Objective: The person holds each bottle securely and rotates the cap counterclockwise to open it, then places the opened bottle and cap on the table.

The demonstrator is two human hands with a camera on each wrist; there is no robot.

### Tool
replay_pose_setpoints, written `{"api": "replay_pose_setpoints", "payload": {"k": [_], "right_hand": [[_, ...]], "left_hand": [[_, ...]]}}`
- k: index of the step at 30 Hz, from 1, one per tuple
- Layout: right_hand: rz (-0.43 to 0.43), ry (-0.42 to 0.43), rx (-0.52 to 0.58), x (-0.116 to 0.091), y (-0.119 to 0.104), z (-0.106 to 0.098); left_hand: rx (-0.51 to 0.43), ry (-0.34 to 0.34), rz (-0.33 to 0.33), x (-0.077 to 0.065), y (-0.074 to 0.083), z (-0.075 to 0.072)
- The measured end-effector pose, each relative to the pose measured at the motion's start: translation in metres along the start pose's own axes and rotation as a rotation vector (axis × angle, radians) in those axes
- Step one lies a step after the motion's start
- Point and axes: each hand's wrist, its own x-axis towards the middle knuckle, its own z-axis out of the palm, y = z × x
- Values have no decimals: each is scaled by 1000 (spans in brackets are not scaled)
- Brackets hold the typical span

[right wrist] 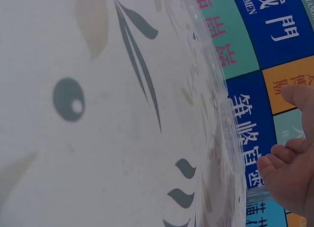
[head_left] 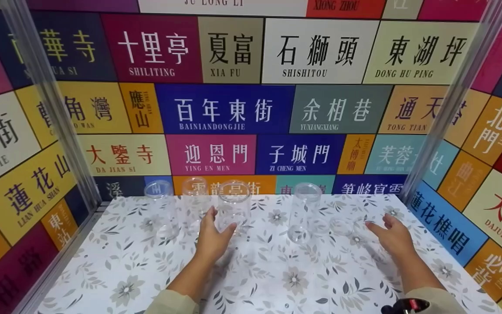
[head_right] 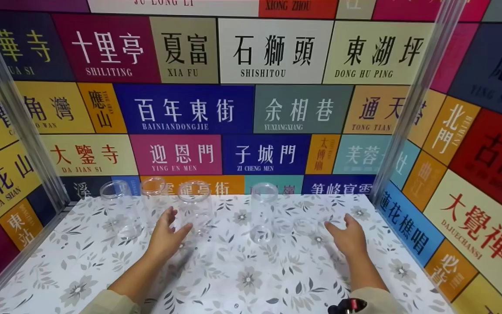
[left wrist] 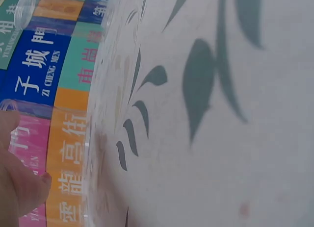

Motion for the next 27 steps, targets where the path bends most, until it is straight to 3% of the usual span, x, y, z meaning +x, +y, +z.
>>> {"api": "replay_pose_setpoints", "payload": {"k": [4,14,21,27], "right_hand": [[-19,5,16,-5,-9,5],[-80,22,35,-14,-35,19],[-126,-11,68,-22,-53,29],[-158,-46,115,-28,-65,37]], "left_hand": [[-31,-6,43,-6,5,1],[-96,-162,78,-16,8,13],[-142,-342,54,-16,12,27],[-171,-390,17,-19,16,40]]}}
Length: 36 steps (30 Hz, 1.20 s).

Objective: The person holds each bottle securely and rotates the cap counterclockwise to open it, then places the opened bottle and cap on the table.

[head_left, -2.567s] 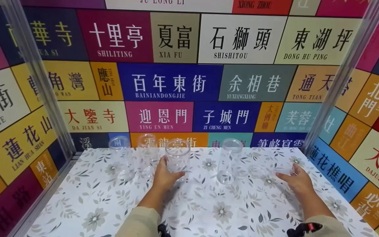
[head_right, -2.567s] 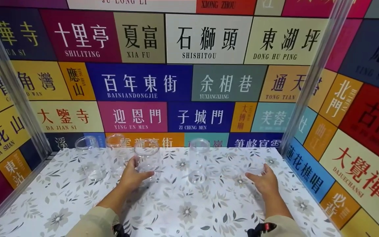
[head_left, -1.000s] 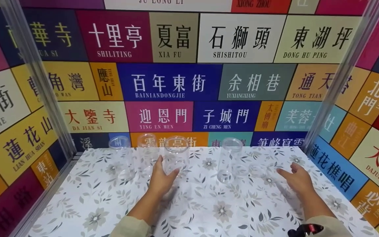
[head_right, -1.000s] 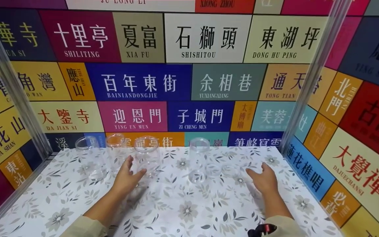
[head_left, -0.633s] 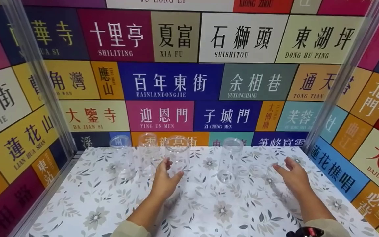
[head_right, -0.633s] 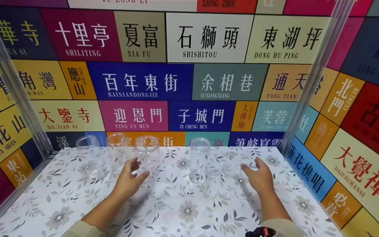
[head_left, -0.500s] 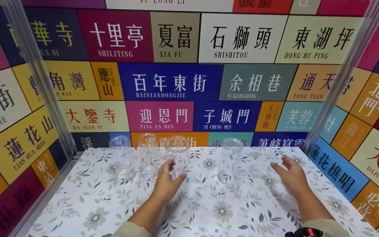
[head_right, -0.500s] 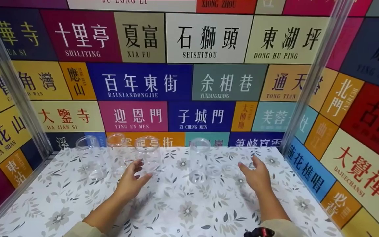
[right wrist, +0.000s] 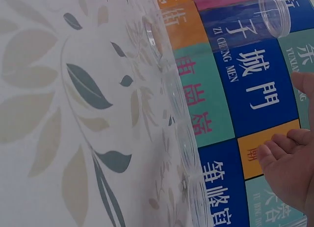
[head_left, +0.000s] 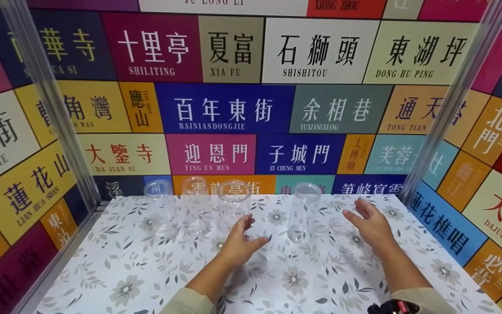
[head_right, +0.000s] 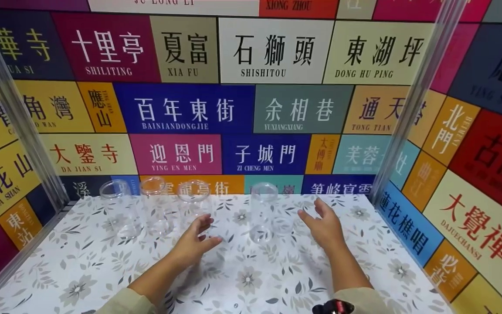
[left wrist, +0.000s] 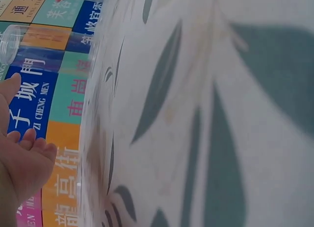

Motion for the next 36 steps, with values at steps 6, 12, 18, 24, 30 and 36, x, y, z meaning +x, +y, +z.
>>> {"api": "replay_pose_setpoints", "payload": {"k": [6,12,18,24,30,36], "right_hand": [[-29,-31,44,-2,-13,14],[-72,-47,106,-3,-25,27],[-135,-63,157,-4,-36,40],[-174,-75,157,0,-44,54],[-186,-78,155,6,-50,67],[-163,-58,130,11,-53,74]], "left_hand": [[-24,-10,-5,1,2,7],[-27,-6,9,4,0,11],[-35,-10,-20,5,-1,16],[-24,-28,-27,5,0,21],[-30,-39,-55,6,1,25],[-29,-37,-75,7,2,27]]}}
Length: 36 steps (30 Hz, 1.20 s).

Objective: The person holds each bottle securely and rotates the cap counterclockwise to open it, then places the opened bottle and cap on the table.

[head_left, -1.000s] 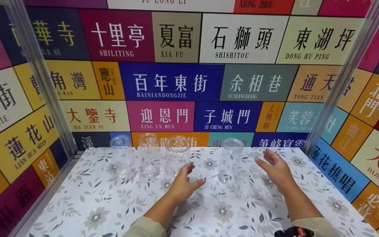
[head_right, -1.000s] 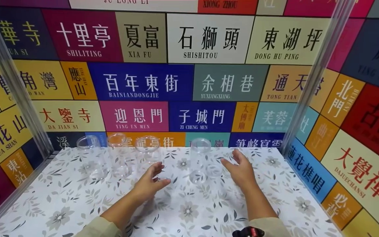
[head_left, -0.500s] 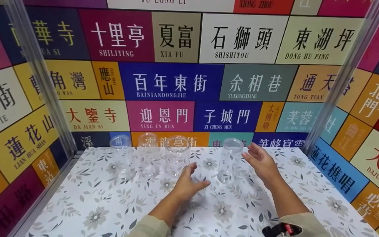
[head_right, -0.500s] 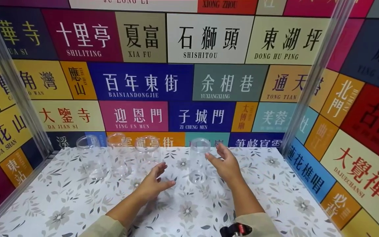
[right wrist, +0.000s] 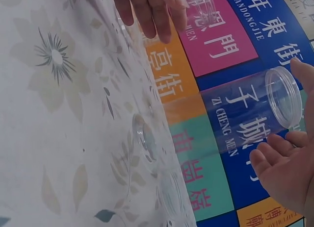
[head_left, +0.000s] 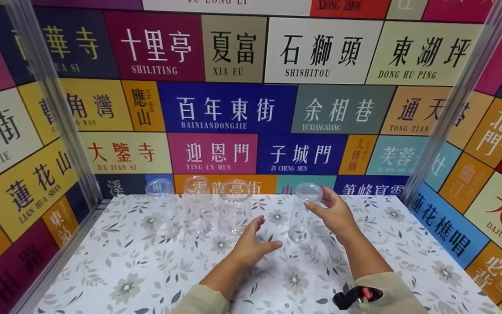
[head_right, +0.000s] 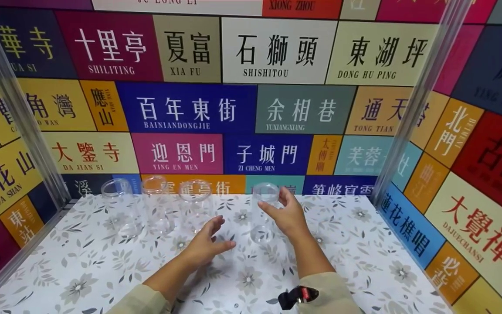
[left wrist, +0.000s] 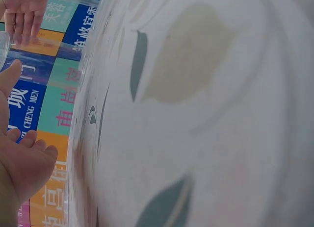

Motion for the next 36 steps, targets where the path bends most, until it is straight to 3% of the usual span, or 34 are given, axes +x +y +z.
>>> {"api": "replay_pose_setpoints", "payload": {"k": [9,29,36], "right_hand": [[9,43,-21,5,-1,9],[-54,23,144,-21,-20,36],[-94,12,206,-32,-27,48]], "left_hand": [[12,7,-3,-1,1,-2],[82,-6,36,-10,10,-22],[102,-17,101,-18,12,-29]]}}
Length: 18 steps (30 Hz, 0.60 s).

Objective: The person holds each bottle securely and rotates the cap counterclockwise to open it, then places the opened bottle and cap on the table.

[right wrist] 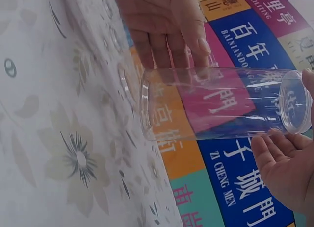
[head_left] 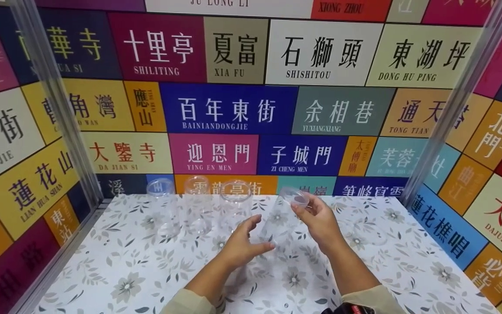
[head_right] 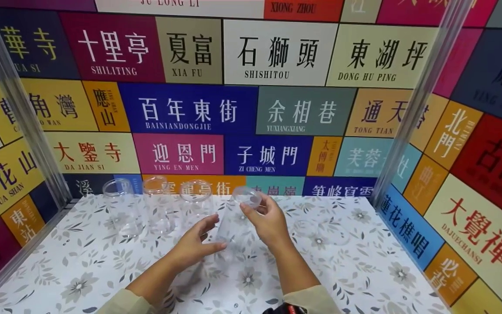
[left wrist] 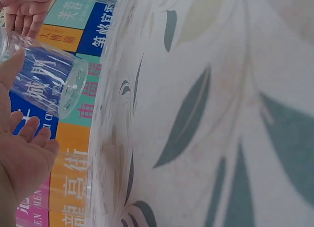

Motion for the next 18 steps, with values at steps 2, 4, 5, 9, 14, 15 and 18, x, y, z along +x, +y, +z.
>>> {"api": "replay_pose_setpoints", "payload": {"k": [2,4,5,9,14,15,18], "right_hand": [[-11,-3,23,-3,-2,3],[-16,-9,39,-7,-5,6],[-16,-12,47,-9,-7,8],[-20,-27,83,-17,-15,13],[-46,-50,135,-23,-21,18],[-47,-50,143,-24,-21,18],[-48,-44,158,-26,-22,20]], "left_hand": [[8,-2,26,-3,0,-2],[16,-5,42,-6,1,-5],[15,-8,52,-7,1,-6],[-17,-25,76,-13,4,-11],[-60,-39,81,-18,8,-15],[-63,-39,79,-19,8,-15],[-70,-32,75,-22,8,-15]]}}
